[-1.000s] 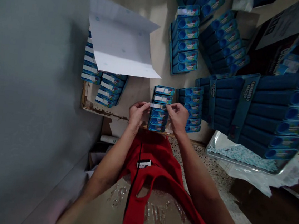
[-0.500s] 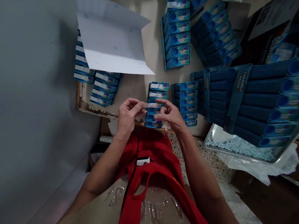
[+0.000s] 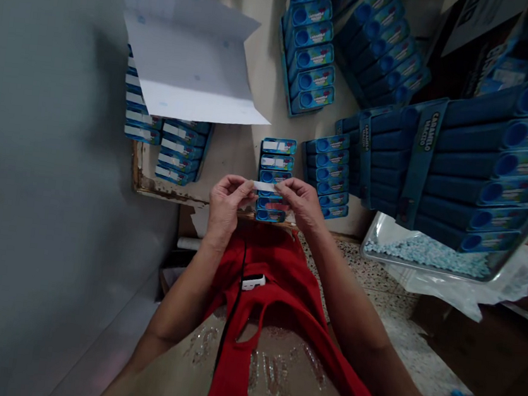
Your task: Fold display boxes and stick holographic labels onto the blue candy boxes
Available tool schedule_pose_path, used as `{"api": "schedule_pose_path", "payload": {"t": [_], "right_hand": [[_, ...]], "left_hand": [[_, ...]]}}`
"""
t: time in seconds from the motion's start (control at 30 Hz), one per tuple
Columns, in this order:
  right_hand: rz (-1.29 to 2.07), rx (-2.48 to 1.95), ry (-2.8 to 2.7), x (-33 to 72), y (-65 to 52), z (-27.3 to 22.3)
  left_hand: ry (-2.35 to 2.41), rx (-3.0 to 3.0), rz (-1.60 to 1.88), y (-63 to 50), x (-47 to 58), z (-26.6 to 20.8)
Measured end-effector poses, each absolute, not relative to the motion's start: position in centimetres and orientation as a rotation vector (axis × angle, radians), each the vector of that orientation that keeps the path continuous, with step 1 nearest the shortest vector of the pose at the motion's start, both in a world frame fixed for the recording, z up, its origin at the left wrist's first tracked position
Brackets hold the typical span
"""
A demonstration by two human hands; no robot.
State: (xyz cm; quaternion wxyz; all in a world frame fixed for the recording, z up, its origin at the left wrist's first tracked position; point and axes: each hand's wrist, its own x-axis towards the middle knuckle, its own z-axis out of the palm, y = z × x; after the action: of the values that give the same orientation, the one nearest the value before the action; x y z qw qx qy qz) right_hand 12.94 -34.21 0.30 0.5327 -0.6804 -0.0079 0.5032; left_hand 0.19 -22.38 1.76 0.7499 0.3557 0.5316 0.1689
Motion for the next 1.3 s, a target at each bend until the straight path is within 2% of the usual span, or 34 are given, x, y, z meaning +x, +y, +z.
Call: {"api": "schedule_pose_path", "payload": {"t": [0.23, 0.4, 0.8, 0.93, 1.1, 1.23, 1.3], "right_hand": [[0.793, -2.203, -0.232, 11.9, -33.9, -0.8], [0.761, -2.426, -0.344, 12.8, -33.2, -2.1], [0.778, -2.448, -0.376, 13.1, -32.8, -2.4], [0.734, -2.539, -0.331, 13.5, -32.8, -2.9], [0.724, -2.543, -0.264, 14.2, -32.6, -3.4], [0.748, -2.449, -0.217, 14.2, -32.9, -2.7], [0.731, -2.397, -0.189, 14.2, -33.2, -2.2]], "left_hand": [[1.267, 0.908, 0.426, -23.2, 0.8, -1.8], [1.281, 0.827, 0.401, -23.1, 1.3, -3.3], [1.281, 0.722, 0.338, -22.7, 1.5, -4.3], [1.281, 0.644, 0.326, -22.9, 1.4, -6.1], [1.312, 0.523, 0.128, -23.3, 2.4, -8.9], [1.554, 0.871, 0.405, -23.6, 1.9, -7.4], [1.453, 1.053, 0.502, -24.0, 0.9, -5.0]]}}
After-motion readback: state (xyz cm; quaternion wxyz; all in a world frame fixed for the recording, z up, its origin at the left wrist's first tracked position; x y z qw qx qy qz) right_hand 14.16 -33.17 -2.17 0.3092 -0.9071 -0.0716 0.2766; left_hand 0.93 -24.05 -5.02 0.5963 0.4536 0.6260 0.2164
